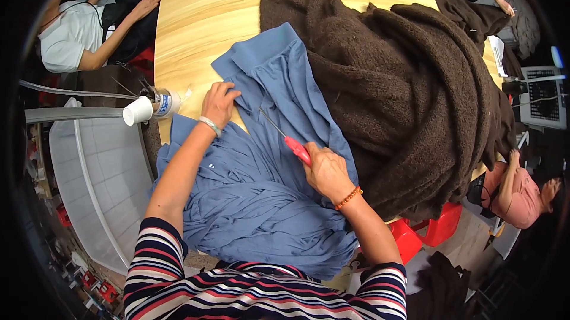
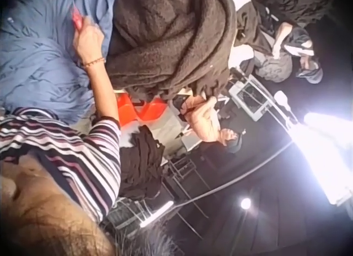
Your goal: Trimming excess threads from garments using scissors.
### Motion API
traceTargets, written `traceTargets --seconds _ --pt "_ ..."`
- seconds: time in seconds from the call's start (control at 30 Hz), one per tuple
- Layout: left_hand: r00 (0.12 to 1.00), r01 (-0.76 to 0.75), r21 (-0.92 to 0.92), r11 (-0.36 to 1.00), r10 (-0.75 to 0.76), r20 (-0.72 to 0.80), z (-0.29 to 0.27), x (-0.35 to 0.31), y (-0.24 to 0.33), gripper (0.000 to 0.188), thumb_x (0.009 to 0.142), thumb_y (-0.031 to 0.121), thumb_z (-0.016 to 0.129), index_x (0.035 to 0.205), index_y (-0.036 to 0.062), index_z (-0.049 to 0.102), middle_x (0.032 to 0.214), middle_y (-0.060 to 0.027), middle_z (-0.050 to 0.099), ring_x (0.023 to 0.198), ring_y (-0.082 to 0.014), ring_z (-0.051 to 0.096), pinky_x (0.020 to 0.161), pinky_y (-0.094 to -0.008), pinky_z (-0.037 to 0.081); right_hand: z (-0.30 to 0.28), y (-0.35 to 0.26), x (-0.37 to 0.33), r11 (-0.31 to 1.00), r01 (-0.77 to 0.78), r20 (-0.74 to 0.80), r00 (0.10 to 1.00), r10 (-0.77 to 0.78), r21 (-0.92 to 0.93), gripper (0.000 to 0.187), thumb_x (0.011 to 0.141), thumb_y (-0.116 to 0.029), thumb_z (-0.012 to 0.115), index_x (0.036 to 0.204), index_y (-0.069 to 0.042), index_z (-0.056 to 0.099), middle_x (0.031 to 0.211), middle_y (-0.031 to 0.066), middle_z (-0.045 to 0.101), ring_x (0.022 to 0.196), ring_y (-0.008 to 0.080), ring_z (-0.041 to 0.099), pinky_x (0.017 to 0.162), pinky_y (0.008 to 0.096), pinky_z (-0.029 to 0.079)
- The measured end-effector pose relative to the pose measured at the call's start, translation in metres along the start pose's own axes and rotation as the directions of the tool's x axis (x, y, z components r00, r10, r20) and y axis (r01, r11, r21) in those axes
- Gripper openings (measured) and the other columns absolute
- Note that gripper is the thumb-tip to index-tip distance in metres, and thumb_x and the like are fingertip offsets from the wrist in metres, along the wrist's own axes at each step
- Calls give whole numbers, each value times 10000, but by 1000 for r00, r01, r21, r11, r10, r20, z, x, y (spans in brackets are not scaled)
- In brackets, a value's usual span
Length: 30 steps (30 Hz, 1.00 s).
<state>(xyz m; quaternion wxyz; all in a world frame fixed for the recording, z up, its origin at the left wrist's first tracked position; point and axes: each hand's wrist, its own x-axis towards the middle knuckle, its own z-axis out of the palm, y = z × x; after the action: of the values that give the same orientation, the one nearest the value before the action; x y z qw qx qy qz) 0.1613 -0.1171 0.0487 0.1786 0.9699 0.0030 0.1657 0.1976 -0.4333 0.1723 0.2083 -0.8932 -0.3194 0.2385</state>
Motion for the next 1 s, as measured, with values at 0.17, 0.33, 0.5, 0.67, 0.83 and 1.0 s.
traceTargets --seconds 0.17,0.33,0.5,0.67,0.83,1.0 --pt "996 88 -26 996 -88 -17 -12 43 12 167 800 24 616 955 75 651 980 -73 596 881 -293 589 669 -381 500 -3 5 -9 999 -50 -8 999 50 8 223 858 -184 604 1046 -72 563 760 219 618 717 395 618 674 465 487" --pt "970 102 -321 942 -166 -177 20 22 68 381 842 47 603 1214 -1 537 1235 -221 537 1184 -389 503 1009 -443 411 -8 8 -9 999 -42 -14 999 41 -21 184 848 -151 599 997 -50 563 716 202 627 703 370 634 645 464 506" --pt "970 93 -50 994 -79 232 30 -22 88 485 866 242 581 1272 -6 490 1440 -211 351 1384 -421 222 1132 -546 142 -12 -2 -18 999 -34 49 998 36 -32 165 859 -193 607 933 -55 555 623 195 601 610 381 621 589 456 495" --pt "934 -15 58 998 -6 357 36 -6 81 493 911 382 496 1309 91 506 1460 -132 353 1412 -389 169 1133 -566 94 4 -15 15 995 88 -5 996 -88 -40 210 856 -226 623 841 -42 523 592 202 582 591 391 611 556 477 484" --pt "836 -130 123 984 42 548 33 19 70 530 903 461 488 1316 130 512 1460 -100 368 1425 -357 152 1127 -580 75 9 -16 61 990 36 -26 999 -40 -140 248 857 -265 617 885 -24 571 688 226 624 685 403 629 621 483 496" --pt "900 -153 101 983 97 424 36 26 38 562 911 534 443 1343 178 491 1484 -65 338 1435 -324 139 1111 -610 91 -21 -5 0 998 15 132 991 -7 -60 251 850 -260 639 944 -38 569 731 225 619 727 425 608 649 497 468"
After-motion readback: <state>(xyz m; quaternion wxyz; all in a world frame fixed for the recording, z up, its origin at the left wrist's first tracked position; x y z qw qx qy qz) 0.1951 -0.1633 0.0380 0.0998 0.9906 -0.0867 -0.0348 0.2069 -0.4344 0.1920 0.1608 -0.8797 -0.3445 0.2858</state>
